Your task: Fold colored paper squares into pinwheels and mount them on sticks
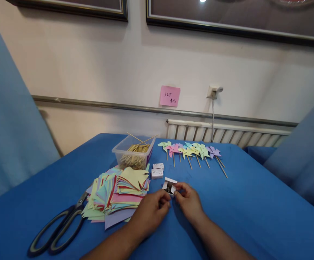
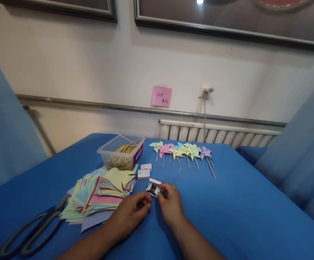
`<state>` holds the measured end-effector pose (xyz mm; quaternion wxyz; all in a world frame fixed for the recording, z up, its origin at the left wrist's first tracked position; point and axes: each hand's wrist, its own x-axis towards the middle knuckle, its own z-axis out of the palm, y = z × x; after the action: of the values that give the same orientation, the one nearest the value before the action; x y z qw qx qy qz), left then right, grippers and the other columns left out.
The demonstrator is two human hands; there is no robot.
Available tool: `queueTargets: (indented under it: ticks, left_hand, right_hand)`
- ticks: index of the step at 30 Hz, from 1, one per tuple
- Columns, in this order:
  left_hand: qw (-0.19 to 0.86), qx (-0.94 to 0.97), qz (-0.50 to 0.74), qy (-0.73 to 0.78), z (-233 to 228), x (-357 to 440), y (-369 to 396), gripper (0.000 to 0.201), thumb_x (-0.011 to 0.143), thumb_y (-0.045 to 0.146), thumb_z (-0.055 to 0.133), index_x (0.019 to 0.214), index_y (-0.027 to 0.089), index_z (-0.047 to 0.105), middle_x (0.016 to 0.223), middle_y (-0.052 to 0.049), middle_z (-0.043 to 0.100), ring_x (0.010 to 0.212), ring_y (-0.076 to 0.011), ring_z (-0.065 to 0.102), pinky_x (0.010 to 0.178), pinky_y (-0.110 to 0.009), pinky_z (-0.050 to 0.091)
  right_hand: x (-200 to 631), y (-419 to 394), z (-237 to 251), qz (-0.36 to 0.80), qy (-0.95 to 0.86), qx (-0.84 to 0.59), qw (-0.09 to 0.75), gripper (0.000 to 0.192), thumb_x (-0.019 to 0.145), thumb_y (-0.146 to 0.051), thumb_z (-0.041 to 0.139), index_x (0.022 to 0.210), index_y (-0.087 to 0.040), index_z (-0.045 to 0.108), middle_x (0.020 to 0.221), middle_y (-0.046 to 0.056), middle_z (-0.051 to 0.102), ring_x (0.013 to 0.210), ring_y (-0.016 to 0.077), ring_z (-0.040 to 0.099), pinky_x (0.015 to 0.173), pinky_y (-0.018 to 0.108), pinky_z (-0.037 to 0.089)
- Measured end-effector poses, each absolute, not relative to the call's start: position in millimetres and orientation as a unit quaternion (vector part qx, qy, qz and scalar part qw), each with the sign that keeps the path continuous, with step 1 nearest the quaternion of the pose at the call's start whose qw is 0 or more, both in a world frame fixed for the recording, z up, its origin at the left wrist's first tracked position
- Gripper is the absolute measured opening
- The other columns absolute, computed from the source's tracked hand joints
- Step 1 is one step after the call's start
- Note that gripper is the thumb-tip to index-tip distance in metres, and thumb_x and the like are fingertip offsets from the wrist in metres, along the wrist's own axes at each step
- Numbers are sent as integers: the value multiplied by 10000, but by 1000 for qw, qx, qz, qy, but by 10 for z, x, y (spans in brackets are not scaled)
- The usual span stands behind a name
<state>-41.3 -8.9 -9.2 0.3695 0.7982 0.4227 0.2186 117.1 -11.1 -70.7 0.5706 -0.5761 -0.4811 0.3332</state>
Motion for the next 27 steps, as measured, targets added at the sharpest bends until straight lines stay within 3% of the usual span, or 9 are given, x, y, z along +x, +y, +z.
queueTargets:
  ticks: [3, 7, 11, 14, 17, 20, 27]
  left_hand:
    - [349, 786, 232, 454, -77, -417, -31, 257, 786, 262, 448, 964, 200, 623, 621, 17, 606, 586, -159, 550, 544, -247, 342]
    - [315, 801, 235, 452, 45, -412, -64, 247, 798, 286, 448, 922, 204, 644, 623, 8, 611, 581, -163, 558, 550, -254, 350]
    - [195, 816, 261, 478, 292, -567, -47, 240, 803, 323, 469, 912, 224, 659, 745, -20, 656, 696, -189, 595, 654, -280, 385]
    - [84, 815, 264, 509, 407, -803, 101, 281, 798, 356, 484, 1002, 233, 633, 981, -54, 660, 910, -235, 583, 771, -316, 391]
    - [29, 815, 237, 528, 377, -988, 271, 368, 765, 416, 522, 1052, 203, 612, 1092, -83, 637, 1008, -260, 551, 867, -350, 370]
    - [-2, 824, 195, 532, 275, -1039, 358, 462, 719, 492, 560, 1063, 188, 605, 1081, -100, 637, 1013, -279, 546, 860, -357, 368]
    - [28, 804, 157, 573, 210, -1011, 387, 399, 736, 510, 540, 966, 196, 629, 957, -82, 665, 902, -249, 585, 731, -308, 378]
  right_hand:
    - [1184, -117, -710, 305, -515, -580, 553, 245, 667, -256, 584, 886, -203, 680, 858, 33, 622, 507, 120, 525, 478, 243, 435]
    - [1180, -130, -729, 305, -507, -589, 551, 187, 679, -273, 586, 827, -194, 667, 781, 24, 632, 523, 130, 526, 485, 236, 428]
    - [1165, -151, -731, 343, -478, -591, 552, 167, 705, -321, 577, 777, -185, 641, 605, -9, 589, 488, 127, 484, 451, 215, 381]
    - [1131, -183, -722, 378, -468, -576, 555, 172, 698, -326, 593, 778, -178, 629, 582, -18, 566, 491, 120, 471, 466, 212, 373]
    - [1076, -230, -709, 413, -468, -556, 549, 153, 717, -295, 572, 799, -171, 608, 557, -33, 522, 483, 111, 446, 470, 209, 360]
    - [1020, -288, -696, 422, -492, -540, 538, 128, 741, -263, 546, 816, -173, 597, 542, -47, 473, 488, 108, 427, 465, 204, 341]
    - [964, -347, -683, 419, -535, -527, 511, 109, 730, -221, 534, 802, -183, 606, 629, -24, 515, 536, 119, 458, 498, 216, 376]
